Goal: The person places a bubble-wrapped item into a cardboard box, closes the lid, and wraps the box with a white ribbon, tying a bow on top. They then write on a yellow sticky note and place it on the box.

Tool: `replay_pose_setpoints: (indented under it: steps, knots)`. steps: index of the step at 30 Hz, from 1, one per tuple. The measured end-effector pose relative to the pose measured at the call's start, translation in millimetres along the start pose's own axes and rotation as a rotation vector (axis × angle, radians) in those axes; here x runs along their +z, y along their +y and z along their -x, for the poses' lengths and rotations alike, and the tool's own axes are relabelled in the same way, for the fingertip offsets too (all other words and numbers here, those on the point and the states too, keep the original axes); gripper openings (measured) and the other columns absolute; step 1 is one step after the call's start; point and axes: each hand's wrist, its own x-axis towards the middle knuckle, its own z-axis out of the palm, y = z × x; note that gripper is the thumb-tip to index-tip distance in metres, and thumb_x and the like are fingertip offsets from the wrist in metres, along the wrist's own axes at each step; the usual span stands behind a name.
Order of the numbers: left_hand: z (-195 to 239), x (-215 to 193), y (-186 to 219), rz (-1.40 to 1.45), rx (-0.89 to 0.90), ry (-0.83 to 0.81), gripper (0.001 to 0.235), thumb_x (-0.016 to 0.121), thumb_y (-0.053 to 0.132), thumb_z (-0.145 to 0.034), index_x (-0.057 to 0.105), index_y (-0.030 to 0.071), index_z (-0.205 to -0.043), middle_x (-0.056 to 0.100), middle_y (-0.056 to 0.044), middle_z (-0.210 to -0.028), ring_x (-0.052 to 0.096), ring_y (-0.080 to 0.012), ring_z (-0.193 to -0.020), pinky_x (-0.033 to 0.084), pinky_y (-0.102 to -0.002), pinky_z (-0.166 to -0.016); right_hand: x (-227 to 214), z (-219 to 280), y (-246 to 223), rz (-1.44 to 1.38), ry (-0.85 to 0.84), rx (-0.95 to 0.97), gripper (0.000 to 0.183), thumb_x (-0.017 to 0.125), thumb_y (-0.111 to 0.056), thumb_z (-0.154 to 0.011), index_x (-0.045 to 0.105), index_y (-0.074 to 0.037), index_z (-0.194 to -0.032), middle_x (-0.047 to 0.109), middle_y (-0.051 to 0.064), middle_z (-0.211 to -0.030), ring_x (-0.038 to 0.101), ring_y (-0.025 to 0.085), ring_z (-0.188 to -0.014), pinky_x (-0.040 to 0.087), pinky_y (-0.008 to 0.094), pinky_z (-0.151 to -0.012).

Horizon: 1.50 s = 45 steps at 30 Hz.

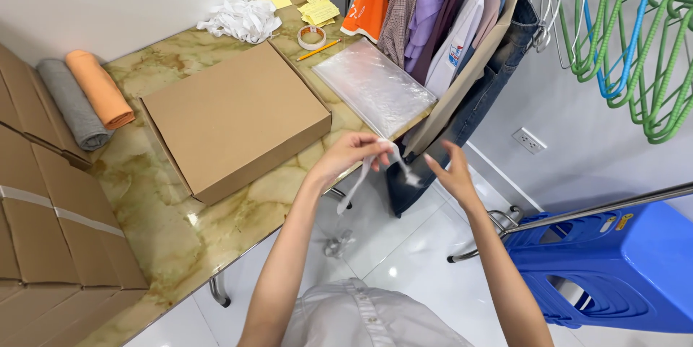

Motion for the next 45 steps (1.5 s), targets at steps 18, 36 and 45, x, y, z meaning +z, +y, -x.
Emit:
replay_pose_setpoints:
  steps: [18,36,45]
  knots:
    - [-2.3,-11.4,-6.3,-0.253,-0.152,-0.327,0.015,0.071,0.024,-0.093,0.075,0.01,-0.098,0.078,-0.009,-0.084,0.072,-0.0131,-0.064,0.053,-0.021,-0.062,-28.0,16.3,-77.2,-0.222,-0.526,0.089,0.036,0.075,-0.026,-0.092,0.056,-0.009,-0.067,0.054,0.001,-0.063,0.06,0.015,-0.071,0.044,0.027,-0.07]
    - [-14.0,13.5,-14.6,-0.155,-0.169,-0.389,0.02,0.076,0.022,-0.092,0.076,0.006,-0.103,0.077,-0.016,-0.081,0.069,-0.0132,-0.053,0.056,-0.023,-0.055,-20.8,33.6,-131.7,-0.331,-0.791,-0.02,0.047,0.049,-0.044,-0.107,0.064,-0.011,-0.076,0.054,-0.005,-0.068,0.058,0.013,-0.066,0.051,0.031,-0.066]
    - [5.8,-10.1,-3.6,-0.128,-0.173,-0.263,0.018,0.075,0.023,-0.092,0.076,0.006,-0.1,0.076,-0.016,-0.08,0.067,-0.0132,-0.051,0.055,-0.022,-0.054,-21.9,8.2,-35.0,0.018,-0.676,0.033,0.038,0.074,-0.028,-0.093,0.059,-0.004,-0.068,0.057,0.005,-0.058,0.058,0.018,-0.062,0.049,0.031,-0.065]
